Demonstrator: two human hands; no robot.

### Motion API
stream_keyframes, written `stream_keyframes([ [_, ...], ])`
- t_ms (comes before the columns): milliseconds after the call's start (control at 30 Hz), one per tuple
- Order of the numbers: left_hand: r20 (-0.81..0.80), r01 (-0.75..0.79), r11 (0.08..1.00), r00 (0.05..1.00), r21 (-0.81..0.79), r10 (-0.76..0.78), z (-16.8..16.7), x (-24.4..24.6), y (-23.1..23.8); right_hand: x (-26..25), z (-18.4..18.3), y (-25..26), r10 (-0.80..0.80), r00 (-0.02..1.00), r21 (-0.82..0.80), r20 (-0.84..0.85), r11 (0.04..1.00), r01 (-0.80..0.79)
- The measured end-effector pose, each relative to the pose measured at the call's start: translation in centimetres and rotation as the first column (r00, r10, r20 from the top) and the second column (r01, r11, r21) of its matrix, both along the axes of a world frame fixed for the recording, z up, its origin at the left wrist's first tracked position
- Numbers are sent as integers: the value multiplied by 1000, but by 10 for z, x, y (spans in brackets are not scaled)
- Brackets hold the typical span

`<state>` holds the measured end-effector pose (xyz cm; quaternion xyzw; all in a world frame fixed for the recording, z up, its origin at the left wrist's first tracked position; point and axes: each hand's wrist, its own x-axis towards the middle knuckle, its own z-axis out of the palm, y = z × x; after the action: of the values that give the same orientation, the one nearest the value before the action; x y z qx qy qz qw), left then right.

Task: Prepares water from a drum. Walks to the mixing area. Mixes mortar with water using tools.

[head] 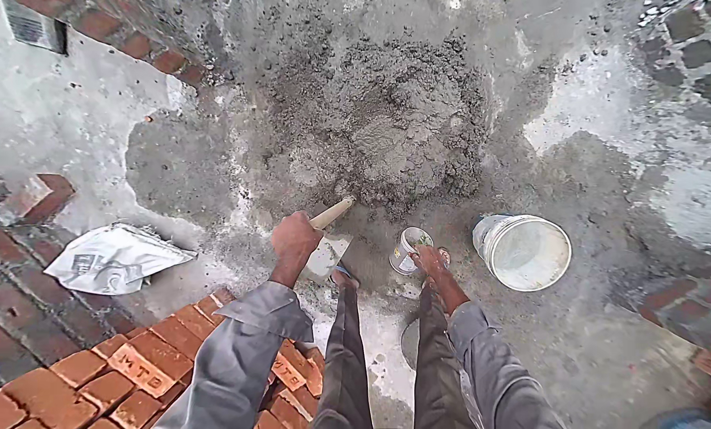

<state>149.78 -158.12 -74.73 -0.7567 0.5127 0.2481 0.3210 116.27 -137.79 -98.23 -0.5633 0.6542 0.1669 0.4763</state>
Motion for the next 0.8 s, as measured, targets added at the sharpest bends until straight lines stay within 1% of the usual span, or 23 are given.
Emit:
stream_keyframes([
  [67,1,-9,1000,1000,-4,9,1,1,0,-36,-12,-9,-62,997,26,-52,998,64],
  [133,-1,-16,1000,1000,-1,16,2,0,1,-70,-14,-32,-139,986,23,-94,990,142],
  [200,-4,-13,1000,1000,-5,13,2,-1,1,-89,-13,-52,-183,977,12,-112,983,185],
  [233,-8,-16,1000,1000,-7,16,1,-2,1,-91,-12,-57,-176,978,11,-113,984,179],
  [333,-4,-17,1000,1000,-9,17,3,-3,1,-68,-17,-46,-116,985,15,-131,993,119],
  [400,0,-17,1000,1000,-7,17,5,-5,1,-43,-24,-22,-155,979,-14,-132,988,154],
  [467,-1,-14,1000,1000,-1,14,5,-6,0,-20,-23,0,-196,972,-35,-129,981,193],
  [533,-5,-14,1000,1000,7,14,5,-5,-1,-7,-22,16,-190,973,-40,-131,982,186],
  [633,-9,-17,1000,1000,-1,17,6,-3,0,-16,-28,29,-168,980,7,-107,986,169],
  [700,5,-10,1000,1000,0,10,5,-2,-1,-34,-34,24,-176,981,51,-84,982,181],
  [800,6,-9,1000,1000,3,9,6,-3,0,-47,-42,12,-215,971,48,-102,974,221],
])
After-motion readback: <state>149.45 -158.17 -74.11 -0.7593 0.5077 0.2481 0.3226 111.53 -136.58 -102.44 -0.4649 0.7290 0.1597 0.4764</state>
